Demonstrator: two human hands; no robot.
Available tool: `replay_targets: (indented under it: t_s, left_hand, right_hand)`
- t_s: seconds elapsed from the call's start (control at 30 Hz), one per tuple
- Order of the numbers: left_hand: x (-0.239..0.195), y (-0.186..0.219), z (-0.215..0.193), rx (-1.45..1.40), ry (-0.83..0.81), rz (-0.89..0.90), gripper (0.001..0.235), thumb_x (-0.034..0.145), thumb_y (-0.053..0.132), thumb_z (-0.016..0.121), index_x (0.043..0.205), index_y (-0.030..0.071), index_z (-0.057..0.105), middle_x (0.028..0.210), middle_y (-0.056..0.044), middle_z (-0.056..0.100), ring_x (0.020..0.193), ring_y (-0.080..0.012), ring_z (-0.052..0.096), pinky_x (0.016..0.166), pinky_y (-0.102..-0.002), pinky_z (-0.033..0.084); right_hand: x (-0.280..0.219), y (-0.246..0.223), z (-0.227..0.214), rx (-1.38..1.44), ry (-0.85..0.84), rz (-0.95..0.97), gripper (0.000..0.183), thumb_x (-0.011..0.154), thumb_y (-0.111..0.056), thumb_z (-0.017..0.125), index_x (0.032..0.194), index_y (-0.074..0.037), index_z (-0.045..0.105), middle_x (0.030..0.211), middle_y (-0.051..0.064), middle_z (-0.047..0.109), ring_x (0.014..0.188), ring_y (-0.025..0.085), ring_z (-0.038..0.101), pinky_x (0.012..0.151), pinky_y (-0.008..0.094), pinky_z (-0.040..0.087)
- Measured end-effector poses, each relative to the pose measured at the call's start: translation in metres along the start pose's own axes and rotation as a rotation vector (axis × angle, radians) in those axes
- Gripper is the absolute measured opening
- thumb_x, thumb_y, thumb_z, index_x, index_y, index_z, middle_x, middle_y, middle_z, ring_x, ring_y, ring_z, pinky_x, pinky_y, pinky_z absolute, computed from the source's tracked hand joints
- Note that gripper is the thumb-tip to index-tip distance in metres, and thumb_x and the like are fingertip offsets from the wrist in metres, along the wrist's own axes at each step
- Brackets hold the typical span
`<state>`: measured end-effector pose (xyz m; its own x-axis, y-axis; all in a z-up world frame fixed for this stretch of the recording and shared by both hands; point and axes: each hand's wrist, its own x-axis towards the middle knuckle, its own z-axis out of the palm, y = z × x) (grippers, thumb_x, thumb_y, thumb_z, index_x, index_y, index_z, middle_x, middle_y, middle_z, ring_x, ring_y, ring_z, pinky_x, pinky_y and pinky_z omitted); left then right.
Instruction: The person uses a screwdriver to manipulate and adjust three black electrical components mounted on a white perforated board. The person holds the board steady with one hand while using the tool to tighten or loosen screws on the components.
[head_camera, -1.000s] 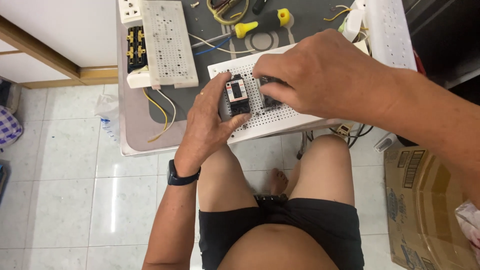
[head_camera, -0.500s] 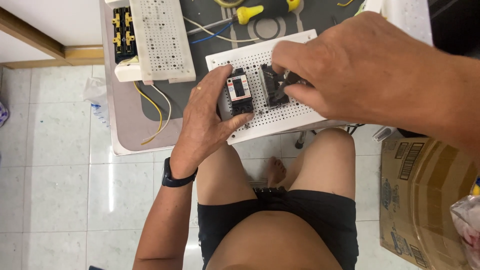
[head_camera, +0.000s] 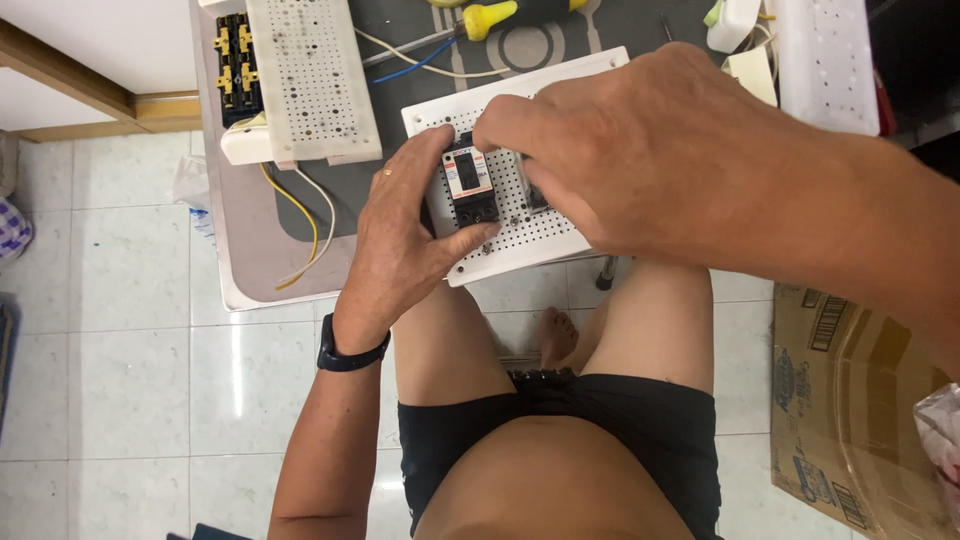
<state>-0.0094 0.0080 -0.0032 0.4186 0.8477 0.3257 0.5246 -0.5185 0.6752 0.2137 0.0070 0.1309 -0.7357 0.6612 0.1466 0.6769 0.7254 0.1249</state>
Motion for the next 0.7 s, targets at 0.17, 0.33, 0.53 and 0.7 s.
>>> replay_targets:
  t_s: [0.17, 0.33, 0.53, 0.7]
  left_hand:
    - [0.000, 0.001, -0.001, -0.005, 0.012, 0.039, 0.081, 0.082, 0.038, 0.080, 0.143, 0.005, 0.038, 0.145, -0.015, 0.049, 0.138, -0.0343, 0.044, 0.112, -0.048, 0.034]
    - [0.002, 0.009, -0.004, -0.031, 0.010, 0.018, 0.078, 0.081, 0.033, 0.080, 0.142, 0.008, 0.039, 0.142, -0.013, 0.051, 0.134, -0.0329, 0.048, 0.108, -0.047, 0.035]
    - [-0.001, 0.002, -0.001, 0.023, -0.003, 0.004, 0.082, 0.081, 0.035, 0.083, 0.143, 0.009, 0.038, 0.146, -0.014, 0.048, 0.138, -0.0329, 0.044, 0.110, -0.047, 0.034]
    - [0.002, 0.016, -0.013, -0.094, -0.007, 0.005, 0.073, 0.083, 0.030, 0.079, 0.142, 0.011, 0.040, 0.141, -0.011, 0.052, 0.133, -0.0300, 0.049, 0.110, -0.044, 0.035]
  right_hand:
    - [-0.002, 0.001, 0.012, -0.114, -0.002, 0.086, 0.033, 0.099, -0.046, 0.068, 0.094, -0.017, 0.052, 0.053, -0.004, 0.051, 0.043, 0.023, 0.052, 0.038, 0.039, 0.035]
    - [0.002, -0.008, -0.007, 0.211, 0.081, -0.013, 0.045, 0.079, 0.002, 0.050, 0.121, -0.011, 0.064, 0.082, 0.003, 0.063, 0.069, 0.027, 0.063, 0.034, 0.044, 0.041]
    - [-0.003, 0.000, 0.017, 0.035, 0.225, 0.026, 0.012, 0.097, -0.003, 0.061, 0.092, -0.014, 0.062, 0.062, -0.003, 0.048, 0.054, 0.019, 0.050, 0.041, 0.035, 0.026]
    - [0.006, -0.015, -0.005, 0.248, 0.121, -0.025, 0.040, 0.085, -0.007, 0.056, 0.124, -0.012, 0.063, 0.088, 0.005, 0.061, 0.074, 0.025, 0.062, 0.046, 0.039, 0.043]
